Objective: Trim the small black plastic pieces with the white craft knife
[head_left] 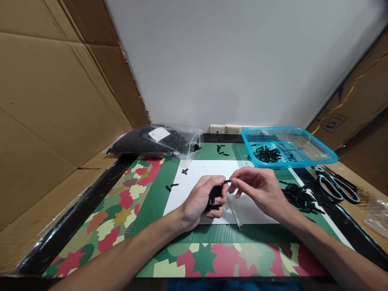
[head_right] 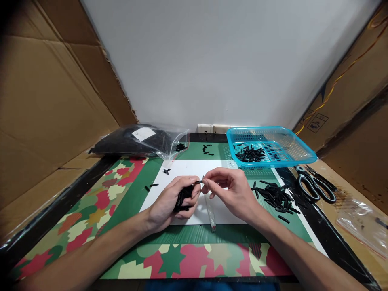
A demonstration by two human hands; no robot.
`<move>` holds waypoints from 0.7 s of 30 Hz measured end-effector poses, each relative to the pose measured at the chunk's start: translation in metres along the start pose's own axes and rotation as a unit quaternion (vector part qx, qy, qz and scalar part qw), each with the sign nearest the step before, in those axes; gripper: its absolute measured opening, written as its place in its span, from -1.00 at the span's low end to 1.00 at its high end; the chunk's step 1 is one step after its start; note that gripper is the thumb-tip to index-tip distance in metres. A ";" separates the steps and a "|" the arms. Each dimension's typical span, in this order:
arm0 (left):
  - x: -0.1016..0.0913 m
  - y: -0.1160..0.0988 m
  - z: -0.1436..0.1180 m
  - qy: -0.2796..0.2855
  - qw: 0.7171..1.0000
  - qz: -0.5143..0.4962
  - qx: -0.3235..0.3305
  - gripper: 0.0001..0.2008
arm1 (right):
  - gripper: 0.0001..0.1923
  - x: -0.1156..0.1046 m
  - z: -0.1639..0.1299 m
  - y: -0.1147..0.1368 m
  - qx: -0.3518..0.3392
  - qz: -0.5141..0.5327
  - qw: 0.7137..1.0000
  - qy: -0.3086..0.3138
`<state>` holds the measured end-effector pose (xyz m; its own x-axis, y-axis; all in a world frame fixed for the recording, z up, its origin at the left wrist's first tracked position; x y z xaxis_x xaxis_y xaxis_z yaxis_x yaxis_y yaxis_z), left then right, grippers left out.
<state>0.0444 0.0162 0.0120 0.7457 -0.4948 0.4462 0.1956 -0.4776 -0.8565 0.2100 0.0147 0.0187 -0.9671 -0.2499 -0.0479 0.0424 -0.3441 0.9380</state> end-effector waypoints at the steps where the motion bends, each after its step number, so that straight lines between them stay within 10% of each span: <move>1: 0.000 0.000 0.000 0.001 1.000 0.002 0.004 -0.59 | -0.77 0.000 0.000 0.000 -0.003 -0.003 1.000 -0.004; 21: -0.002 0.000 0.000 -0.001 1.000 -0.013 0.012 -0.59 | -0.74 0.001 -0.001 -0.004 0.007 0.031 0.999 0.040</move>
<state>0.0430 0.0171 0.0114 0.7417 -0.4812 0.4672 0.2298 -0.4721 -0.8511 0.2089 0.0149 0.0146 -0.9397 -0.3416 -0.0157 0.0982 -0.3134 0.9445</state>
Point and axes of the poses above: each hand's wrist, its own z-axis towards the middle knuckle, its own x-axis out of the palm, y = z × x, the point moved 4 cm from there along z, towards the middle knuckle, and after that the axes turned 2 degrees about -x, right-handed, at the moved point
